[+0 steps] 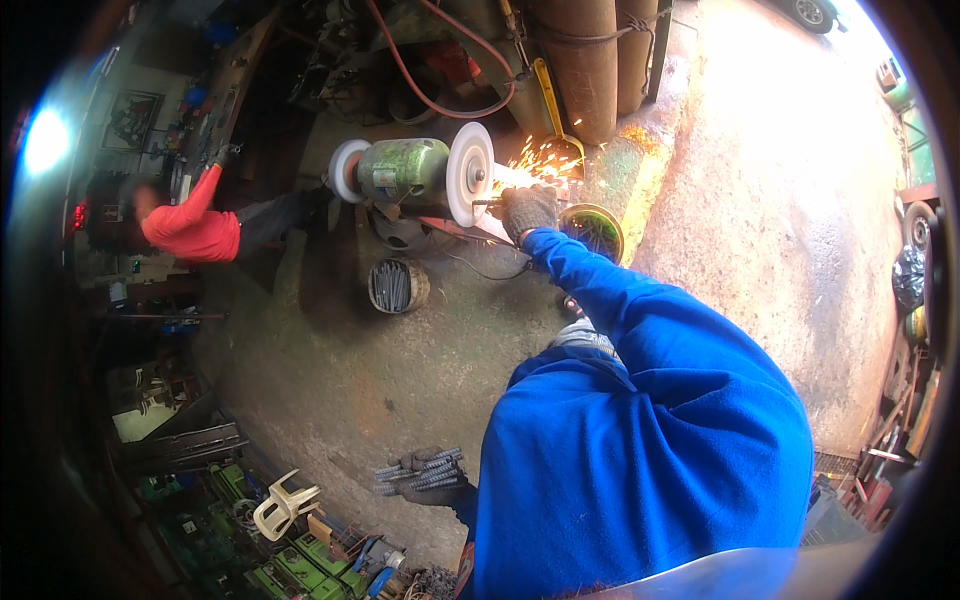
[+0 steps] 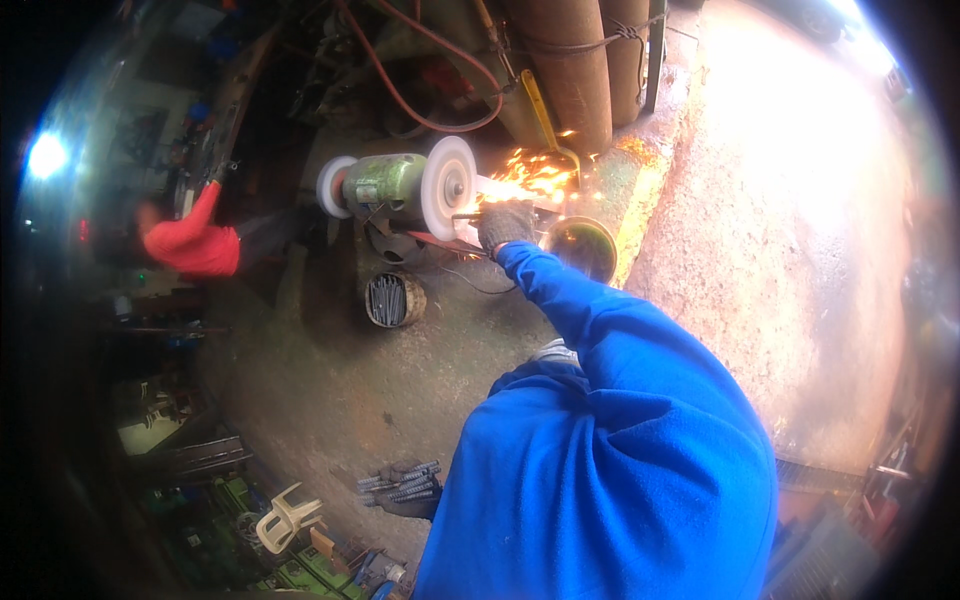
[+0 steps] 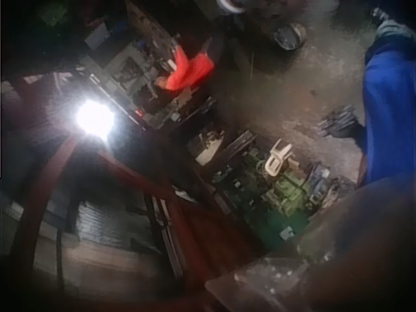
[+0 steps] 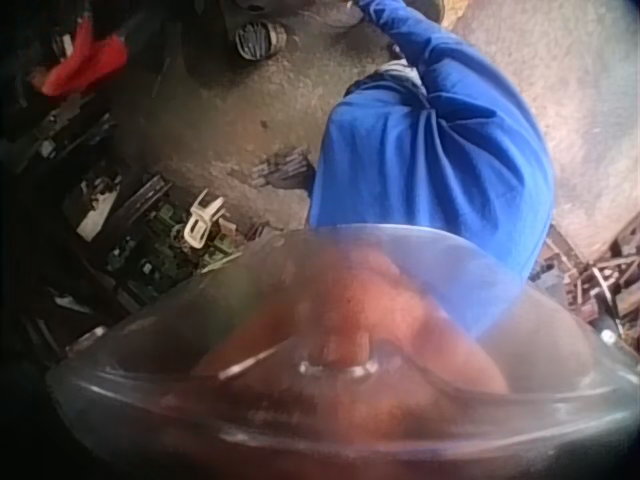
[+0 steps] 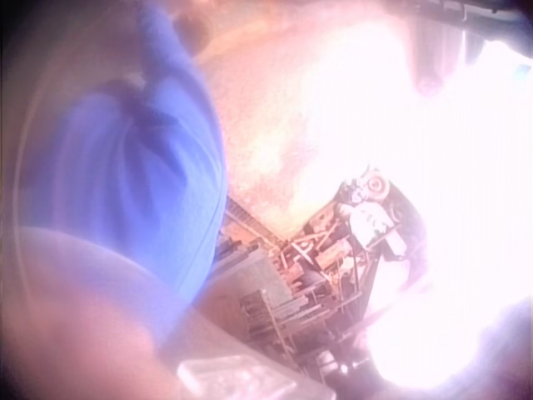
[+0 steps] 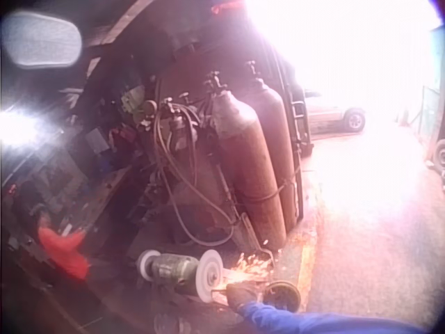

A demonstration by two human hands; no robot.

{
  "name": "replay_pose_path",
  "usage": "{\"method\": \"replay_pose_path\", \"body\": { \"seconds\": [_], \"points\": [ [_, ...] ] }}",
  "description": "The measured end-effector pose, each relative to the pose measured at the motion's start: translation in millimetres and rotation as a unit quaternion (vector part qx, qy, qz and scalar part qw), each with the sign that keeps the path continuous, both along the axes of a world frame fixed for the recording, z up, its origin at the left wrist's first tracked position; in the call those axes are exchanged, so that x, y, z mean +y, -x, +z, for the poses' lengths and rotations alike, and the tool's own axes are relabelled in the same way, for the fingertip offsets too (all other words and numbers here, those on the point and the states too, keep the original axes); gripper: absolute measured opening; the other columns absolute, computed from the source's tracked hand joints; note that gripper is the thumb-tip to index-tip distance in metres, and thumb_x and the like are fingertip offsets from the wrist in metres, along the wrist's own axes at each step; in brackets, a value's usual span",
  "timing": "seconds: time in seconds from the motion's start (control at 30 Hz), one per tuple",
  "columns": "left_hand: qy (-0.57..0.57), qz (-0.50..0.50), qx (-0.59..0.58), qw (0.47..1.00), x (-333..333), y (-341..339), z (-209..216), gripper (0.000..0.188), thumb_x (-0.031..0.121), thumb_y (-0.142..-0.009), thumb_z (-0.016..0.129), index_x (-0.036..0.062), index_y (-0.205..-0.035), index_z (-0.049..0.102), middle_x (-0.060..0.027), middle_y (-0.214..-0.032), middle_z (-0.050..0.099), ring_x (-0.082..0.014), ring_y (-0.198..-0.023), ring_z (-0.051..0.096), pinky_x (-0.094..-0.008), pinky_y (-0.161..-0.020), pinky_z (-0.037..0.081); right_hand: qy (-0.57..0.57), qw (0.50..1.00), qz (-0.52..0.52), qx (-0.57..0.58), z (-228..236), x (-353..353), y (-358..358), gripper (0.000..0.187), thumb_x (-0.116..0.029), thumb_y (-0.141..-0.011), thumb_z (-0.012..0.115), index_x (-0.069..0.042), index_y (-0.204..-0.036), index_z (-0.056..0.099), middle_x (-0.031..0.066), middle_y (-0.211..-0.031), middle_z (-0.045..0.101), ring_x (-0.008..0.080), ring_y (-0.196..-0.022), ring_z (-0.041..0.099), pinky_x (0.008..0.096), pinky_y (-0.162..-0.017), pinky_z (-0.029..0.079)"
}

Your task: The person walks through a workshop, picks up a metal rod, and uses a bench grinder to sharpen its tip, creating sparks. They repeat this process with several other metal rods, placing the finished ones into a bucket.

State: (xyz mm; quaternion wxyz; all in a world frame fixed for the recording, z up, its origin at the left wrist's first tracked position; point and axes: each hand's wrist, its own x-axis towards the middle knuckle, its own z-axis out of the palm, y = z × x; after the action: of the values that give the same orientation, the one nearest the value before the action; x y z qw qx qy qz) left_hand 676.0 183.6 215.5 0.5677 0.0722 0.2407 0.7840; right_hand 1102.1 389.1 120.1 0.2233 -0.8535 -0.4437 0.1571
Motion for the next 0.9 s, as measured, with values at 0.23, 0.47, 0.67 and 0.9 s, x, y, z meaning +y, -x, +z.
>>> {"method": "replay_pose_path", "body": {
  "seconds": [0.23,0.47,0.67,0.9],
  "points": [
    [0.023,0.020,0.003,1.000,0,-4,1,0.033,0.031,-0.084,0.062,0.0110,-0.110,0.061,-0.0039,-0.079,0.059,-0.0131,-0.060,0.055,-0.0240,-0.059,0.049,-0.017,0.999,0.008,-0.031,-3,-2,-1,0.021,-0.029,-0.079,0.058,-0.014,-0.088,0.071,0.0131,-0.083,0.068,0.0308,-0.086,0.064,0.0447,-0.077,0.045],
    [0.023,0.010,-0.021,0.999,0,6,-7,0.036,0.034,-0.085,0.061,0.0109,-0.112,0.059,-0.0031,-0.079,0.058,-0.0122,-0.060,0.053,-0.0236,-0.059,0.047,0.022,0.999,0.017,-0.024,1,1,-1,0.021,-0.024,-0.077,0.057,-0.015,-0.090,0.071,0.0136,-0.087,0.069,0.0327,-0.089,0.064,0.0453,-0.078,0.046],
    [0.017,-0.015,-0.014,1.000,1,-7,1,0.036,0.034,-0.085,0.059,0.0107,-0.113,0.059,-0.0025,-0.078,0.058,-0.0130,-0.060,0.054,-0.0256,-0.059,0.048,-0.005,0.999,0.025,-0.026,4,-3,-1,0.021,-0.022,-0.076,0.058,-0.014,-0.090,0.072,0.0138,-0.088,0.069,0.0316,-0.091,0.063,0.0456,-0.078,0.045],
    [0.025,-0.029,0.010,0.999,0,5,-9,0.031,0.032,-0.085,0.057,0.0106,-0.108,0.058,-0.0023,-0.078,0.058,-0.0134,-0.060,0.054,-0.0262,-0.059,0.048,-0.009,0.999,0.004,-0.045,-5,-2,3,0.019,-0.027,-0.079,0.059,-0.014,-0.086,0.071,0.0125,-0.084,0.069,0.0302,-0.087,0.064,0.0441,-0.075,0.046]
  ]
}}
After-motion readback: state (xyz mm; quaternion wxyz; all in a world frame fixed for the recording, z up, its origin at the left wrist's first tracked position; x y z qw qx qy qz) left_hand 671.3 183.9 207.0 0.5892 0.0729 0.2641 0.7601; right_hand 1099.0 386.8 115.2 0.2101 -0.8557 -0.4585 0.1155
